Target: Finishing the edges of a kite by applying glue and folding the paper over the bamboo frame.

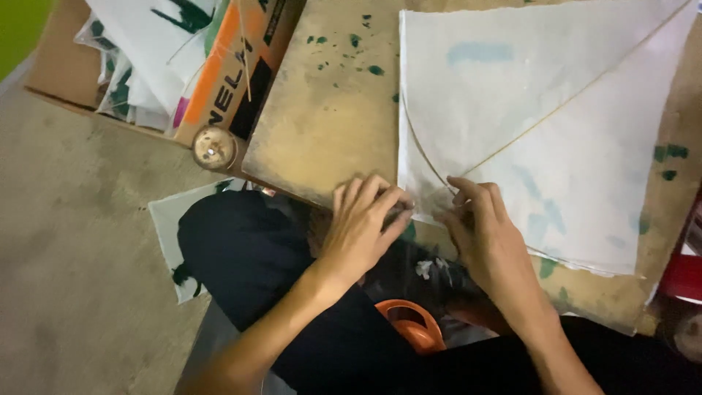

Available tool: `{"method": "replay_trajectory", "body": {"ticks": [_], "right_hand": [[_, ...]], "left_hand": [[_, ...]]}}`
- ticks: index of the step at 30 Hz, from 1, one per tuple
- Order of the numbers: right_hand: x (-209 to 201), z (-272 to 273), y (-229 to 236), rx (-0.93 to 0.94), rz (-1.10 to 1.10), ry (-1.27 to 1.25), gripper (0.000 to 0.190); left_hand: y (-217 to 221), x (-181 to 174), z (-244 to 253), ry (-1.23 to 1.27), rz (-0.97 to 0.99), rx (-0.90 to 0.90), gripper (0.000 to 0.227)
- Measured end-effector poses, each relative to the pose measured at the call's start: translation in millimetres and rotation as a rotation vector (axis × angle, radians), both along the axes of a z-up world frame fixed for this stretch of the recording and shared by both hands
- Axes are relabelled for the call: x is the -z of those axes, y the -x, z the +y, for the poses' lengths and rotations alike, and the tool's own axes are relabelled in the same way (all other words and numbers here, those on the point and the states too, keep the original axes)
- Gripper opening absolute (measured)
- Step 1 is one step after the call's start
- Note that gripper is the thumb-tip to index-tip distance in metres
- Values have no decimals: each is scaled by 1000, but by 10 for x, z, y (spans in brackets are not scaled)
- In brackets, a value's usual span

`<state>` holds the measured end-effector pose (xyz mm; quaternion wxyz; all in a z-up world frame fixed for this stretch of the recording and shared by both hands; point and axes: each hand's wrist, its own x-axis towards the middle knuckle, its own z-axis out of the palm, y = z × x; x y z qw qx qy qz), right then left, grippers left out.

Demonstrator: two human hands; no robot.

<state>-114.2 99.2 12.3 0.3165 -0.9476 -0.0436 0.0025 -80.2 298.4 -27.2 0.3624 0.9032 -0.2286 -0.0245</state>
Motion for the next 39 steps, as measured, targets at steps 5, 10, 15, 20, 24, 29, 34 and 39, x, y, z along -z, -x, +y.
{"method": "replay_trajectory", "body": {"ticks": [5,10,15,20,24,29,34,39], "right_hand": [[-148,-184,94,103,183,-79,50],[-142,-442,201,120,329,-189,47],[-78,-605,316,-154,26,-53,60],[-3,-719,386,-153,-83,38,55],[4,-753,404,-203,-184,173,46],[58,-736,407,-184,-258,229,45],[-25,-672,355,-94,-274,170,40],[-156,-657,297,-41,-87,98,48]], "left_hand": [[25,-107,13,-105,-79,65,11],[47,-205,-3,-242,-283,78,21],[65,-229,-161,-221,-364,174,31],[15,-200,-433,-162,-488,375,32],[-7,-220,-524,-200,-568,379,22],[0,-54,-595,-139,-564,342,19],[-19,-38,-642,-57,-519,317,11],[-2,-19,-659,-77,-419,257,14]]}}
